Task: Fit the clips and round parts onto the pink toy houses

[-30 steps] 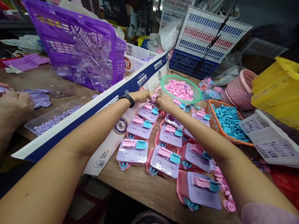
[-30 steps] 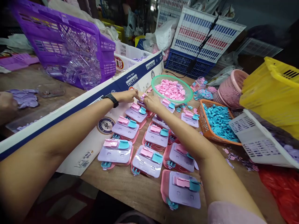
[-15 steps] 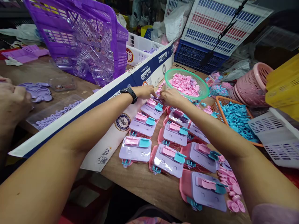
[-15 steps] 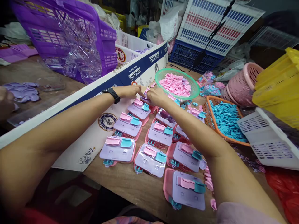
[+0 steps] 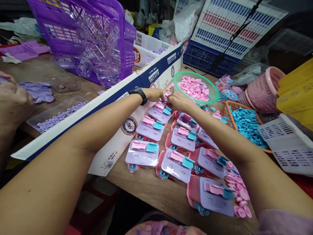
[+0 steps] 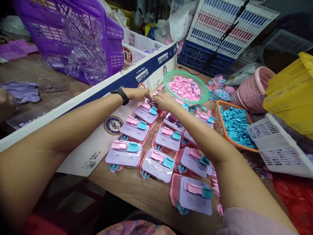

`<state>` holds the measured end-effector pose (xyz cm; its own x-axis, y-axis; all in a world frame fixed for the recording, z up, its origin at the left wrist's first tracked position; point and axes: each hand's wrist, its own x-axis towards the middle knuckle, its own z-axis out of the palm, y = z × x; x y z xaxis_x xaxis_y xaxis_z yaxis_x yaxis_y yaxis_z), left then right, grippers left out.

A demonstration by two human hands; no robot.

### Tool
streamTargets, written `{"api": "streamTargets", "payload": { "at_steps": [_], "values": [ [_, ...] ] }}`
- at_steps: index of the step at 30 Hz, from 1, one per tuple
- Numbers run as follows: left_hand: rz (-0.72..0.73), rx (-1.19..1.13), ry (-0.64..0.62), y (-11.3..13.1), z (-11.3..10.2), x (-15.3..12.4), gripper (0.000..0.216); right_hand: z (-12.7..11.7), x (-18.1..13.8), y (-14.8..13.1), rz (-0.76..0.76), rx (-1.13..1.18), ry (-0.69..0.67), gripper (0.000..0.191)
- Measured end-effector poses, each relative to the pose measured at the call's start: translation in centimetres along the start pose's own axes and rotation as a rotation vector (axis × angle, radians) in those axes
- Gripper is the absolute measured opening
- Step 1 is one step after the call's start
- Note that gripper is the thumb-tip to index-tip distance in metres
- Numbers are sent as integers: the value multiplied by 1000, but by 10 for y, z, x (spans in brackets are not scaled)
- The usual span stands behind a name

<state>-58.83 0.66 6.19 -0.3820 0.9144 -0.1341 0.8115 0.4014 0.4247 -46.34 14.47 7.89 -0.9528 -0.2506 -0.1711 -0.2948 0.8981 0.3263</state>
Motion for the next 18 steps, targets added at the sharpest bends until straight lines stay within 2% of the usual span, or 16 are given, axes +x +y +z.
{"api": "streamTargets", "payload": {
  "at_steps": [3, 5, 8, 10, 12, 14, 16, 18],
  "values": [
    [-50, -40, 2, 5, -2, 3, 61, -1, 3, 1, 31, 38, 21, 31],
    [-57, -38, 32, 10, -5, -2, 59, 0, 2, 7, 33, 145, 39, 30],
    [-52, -27, 127, 16, -7, -21, 60, 4, -9, 19, 112, 509, 203, 28],
    [-75, -121, 291, 21, -5, -38, 61, 8, -23, 21, 222, 840, 370, 32],
    [-139, -416, 500, 28, -1, -54, 56, 9, -40, 15, 277, 1094, 489, 37],
    [-190, -844, 644, 39, 6, -67, 44, 5, -56, -1, 256, 1166, 568, 36],
    [-192, -1169, 685, 51, 13, -76, 31, -5, -68, -23, 192, 1085, 633, 31],
    [-147, -1309, 708, 64, 21, -82, 19, -17, -73, -46, 145, 935, 642, 31]
  ]
}}
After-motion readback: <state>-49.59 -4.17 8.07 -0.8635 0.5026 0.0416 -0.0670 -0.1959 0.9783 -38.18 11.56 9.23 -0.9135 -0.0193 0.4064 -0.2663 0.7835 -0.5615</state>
